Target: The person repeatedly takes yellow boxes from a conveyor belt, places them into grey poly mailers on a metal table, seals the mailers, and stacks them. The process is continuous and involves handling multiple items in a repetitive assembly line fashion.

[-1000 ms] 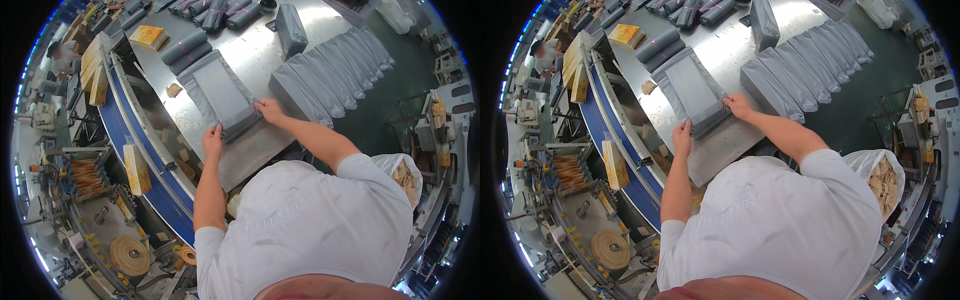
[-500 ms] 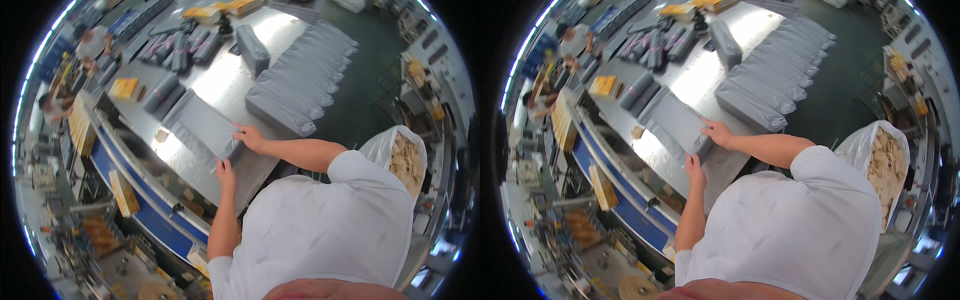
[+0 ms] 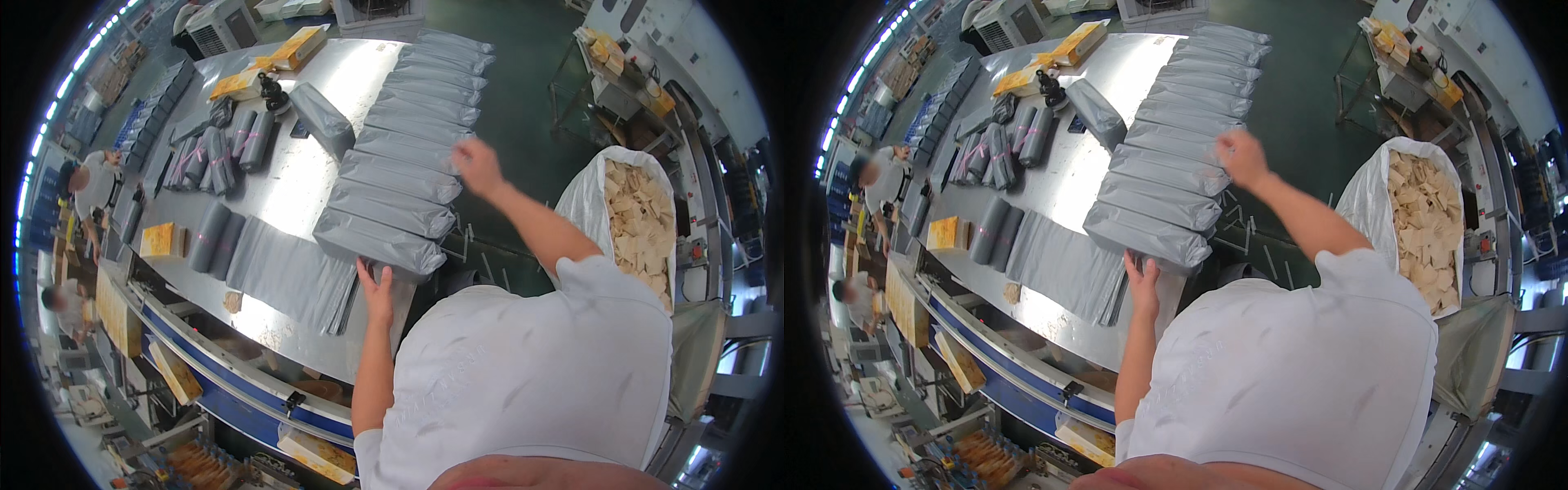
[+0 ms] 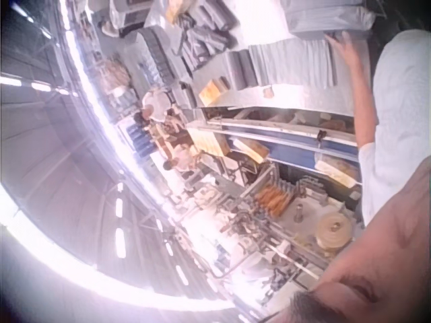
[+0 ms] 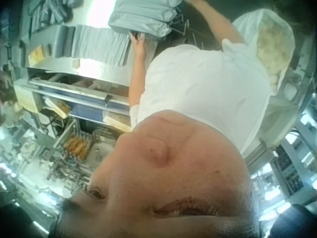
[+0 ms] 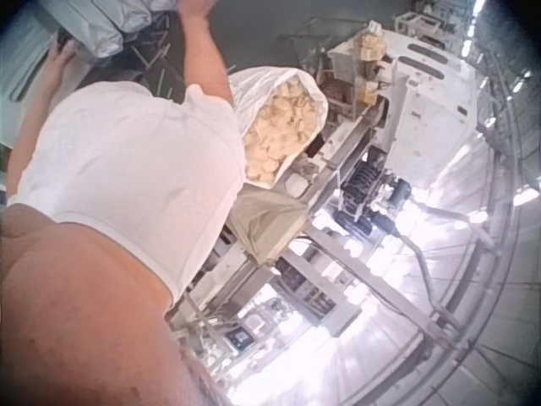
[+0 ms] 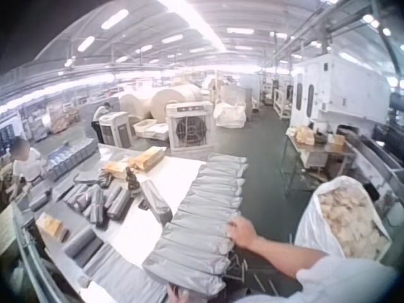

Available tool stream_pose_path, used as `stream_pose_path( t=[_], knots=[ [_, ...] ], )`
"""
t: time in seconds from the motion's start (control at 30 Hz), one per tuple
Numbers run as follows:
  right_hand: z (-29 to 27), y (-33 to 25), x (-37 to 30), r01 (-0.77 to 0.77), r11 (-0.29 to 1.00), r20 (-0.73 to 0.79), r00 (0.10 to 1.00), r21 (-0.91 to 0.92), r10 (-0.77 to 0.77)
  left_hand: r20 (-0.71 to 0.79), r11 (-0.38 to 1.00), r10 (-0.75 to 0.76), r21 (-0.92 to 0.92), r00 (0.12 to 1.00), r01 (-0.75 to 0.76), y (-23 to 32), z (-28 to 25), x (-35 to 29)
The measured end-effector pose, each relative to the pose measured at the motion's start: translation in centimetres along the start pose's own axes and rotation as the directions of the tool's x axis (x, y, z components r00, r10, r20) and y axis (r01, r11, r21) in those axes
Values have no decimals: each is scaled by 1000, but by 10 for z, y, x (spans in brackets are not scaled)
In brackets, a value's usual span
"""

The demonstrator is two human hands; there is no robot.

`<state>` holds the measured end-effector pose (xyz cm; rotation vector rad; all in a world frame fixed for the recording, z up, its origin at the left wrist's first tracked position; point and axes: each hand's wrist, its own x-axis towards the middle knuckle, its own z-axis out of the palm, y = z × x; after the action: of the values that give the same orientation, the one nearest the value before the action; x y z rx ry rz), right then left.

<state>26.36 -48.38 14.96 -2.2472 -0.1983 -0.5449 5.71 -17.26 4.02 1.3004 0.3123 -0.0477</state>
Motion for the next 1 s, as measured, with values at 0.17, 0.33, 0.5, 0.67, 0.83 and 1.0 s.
stream_pose_path(
  t=[0.17, 0.33, 0.5, 0.67, 0.83, 1.0],
  knots=[
    [-15, 194, 111, -477, 800, -25, 854, 363, 520, -106, 994, 14, -109, 994, -26, -17, 25, 30],
    [38, 212, 115, -513, 658, 143, 835, 551, 532, -387, 987, -15, -155, 922, -49, -16, 47, 37],
    [28, 236, 106, -521, 619, 310, 852, 587, 423, -540, 954, -92, -289, 837, -82, -19, 59, 35],
    [2, 264, 131, -769, 487, 733, 599, 414, 322, -564, 886, -303, -463, 768, 10, -28, 36, 27],
    [1, 234, 187, -721, 688, 915, 325, 78, 237, -547, 888, -321, -458, 773, 45, -22, 31, 28],
    [43, 216, 206, -914, 329, 957, 277, 236, 84, -558, 906, -280, -423, 781, 23, -25, 34, 34]
  ],
)
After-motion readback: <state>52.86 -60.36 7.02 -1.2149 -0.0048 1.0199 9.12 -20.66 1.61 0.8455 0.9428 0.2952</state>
